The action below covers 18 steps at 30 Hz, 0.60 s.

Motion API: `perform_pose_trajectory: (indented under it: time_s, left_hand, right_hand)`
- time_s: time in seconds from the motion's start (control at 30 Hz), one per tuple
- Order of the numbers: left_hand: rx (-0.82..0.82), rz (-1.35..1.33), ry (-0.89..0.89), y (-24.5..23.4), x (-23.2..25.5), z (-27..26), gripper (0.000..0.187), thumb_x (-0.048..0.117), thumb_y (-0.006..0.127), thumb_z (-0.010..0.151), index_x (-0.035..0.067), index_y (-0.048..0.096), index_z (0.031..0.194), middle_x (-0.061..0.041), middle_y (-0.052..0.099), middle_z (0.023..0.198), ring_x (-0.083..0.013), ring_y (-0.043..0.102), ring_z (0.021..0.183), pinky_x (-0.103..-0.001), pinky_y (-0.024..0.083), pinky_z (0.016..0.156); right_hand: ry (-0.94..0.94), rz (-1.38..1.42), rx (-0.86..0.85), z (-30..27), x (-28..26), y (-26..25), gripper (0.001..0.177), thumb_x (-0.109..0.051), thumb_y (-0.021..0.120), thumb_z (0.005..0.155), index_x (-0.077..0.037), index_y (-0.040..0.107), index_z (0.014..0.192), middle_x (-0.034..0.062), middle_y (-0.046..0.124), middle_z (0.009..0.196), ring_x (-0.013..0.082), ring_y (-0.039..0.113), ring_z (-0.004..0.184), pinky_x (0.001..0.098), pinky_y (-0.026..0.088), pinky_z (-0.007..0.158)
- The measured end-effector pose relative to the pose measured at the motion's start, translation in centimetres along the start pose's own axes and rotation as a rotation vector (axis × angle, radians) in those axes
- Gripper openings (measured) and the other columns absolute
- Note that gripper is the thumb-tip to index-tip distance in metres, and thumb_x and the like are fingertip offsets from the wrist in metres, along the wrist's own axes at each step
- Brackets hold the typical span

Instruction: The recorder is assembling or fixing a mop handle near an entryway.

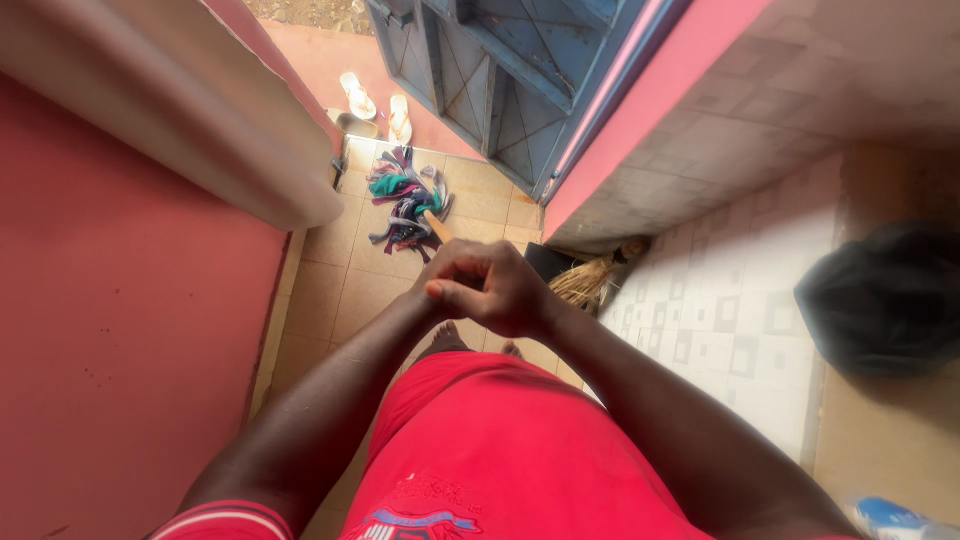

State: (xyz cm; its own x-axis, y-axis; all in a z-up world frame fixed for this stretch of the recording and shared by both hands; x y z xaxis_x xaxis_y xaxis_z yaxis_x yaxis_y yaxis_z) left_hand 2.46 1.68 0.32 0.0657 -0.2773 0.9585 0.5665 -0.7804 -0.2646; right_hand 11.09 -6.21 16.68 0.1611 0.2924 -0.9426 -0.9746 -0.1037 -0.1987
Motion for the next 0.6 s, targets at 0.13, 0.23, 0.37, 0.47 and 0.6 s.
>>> perform_pose_trajectory:
  time_s: [0.13,0.23,0.37,0.47,0.6]
  left_hand:
    - [-0.118,0.34,0.09,-2.6,0.5,2.4,0.023,0.024,0.072,0.079,0.003,0.069,0.088,-0.007,0.069,0.082,-0.0188,0.069,0.081,-0.033,0.056,0.07]
    - [-0.042,0.026,0.04,-2.5,0.5,3.8,0.016,0.016,0.073,0.079,0.001,0.069,0.082,-0.01,0.072,0.076,-0.025,0.069,0.076,-0.035,0.057,0.069]
    - [0.421,0.145,0.064,-3.7,0.9,4.5,0.026,0.018,0.075,0.082,-0.002,0.064,0.094,-0.015,0.07,0.087,-0.0237,0.068,0.081,-0.033,0.056,0.068]
    - [0.38,0.019,0.137,-6.2,-0.9,3.8,0.024,0.018,0.075,0.081,-0.001,0.066,0.094,-0.013,0.071,0.088,-0.0208,0.069,0.082,-0.033,0.056,0.07]
    - [-0.137,-0.13,-0.164,-6.7,-5.3,2.6,0.016,0.019,0.07,0.083,0.003,0.07,0.086,-0.008,0.071,0.079,-0.0131,0.064,0.074,-0.031,0.053,0.064]
  right_hand:
    - [0.133,-0.106,-0.011,2.6,1.6,0.0,0.022,-0.021,0.071,0.094,0.001,0.073,0.092,0.0065,0.073,0.083,0.0103,0.067,0.077,0.0279,0.054,0.072]
    - [0.194,-0.065,0.124,4.8,2.5,-0.8,0.021,-0.019,0.064,0.098,0.0,0.074,0.097,0.0047,0.076,0.087,0.0072,0.066,0.082,0.027,0.056,0.077]
    - [0.242,-0.11,0.336,6.5,3.5,-1.0,0.024,-0.018,0.066,0.097,0.001,0.073,0.085,0.0075,0.075,0.078,0.0089,0.066,0.072,0.0287,0.056,0.067]
    - [0.217,-0.054,0.354,6.6,2.8,0.7,0.022,-0.017,0.064,0.099,0.0,0.072,0.089,0.0064,0.075,0.082,0.0093,0.068,0.076,0.0283,0.057,0.071]
    - [0.153,-0.116,0.116,5.9,0.5,2.8,0.018,-0.017,0.072,0.094,0.0,0.073,0.099,0.0053,0.075,0.085,0.01,0.07,0.078,0.0265,0.057,0.071]
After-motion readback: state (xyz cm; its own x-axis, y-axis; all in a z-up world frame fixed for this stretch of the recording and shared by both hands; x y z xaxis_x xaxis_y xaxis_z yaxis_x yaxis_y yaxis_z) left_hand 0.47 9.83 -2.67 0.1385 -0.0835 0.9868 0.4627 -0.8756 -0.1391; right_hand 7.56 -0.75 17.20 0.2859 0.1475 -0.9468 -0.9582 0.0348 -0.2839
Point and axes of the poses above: each hand's wrist, its own z-axis towards the middle knuckle, its own y-axis out of the palm, x = y × z, the point moved 3 cm from there along z, towards the middle knuckle
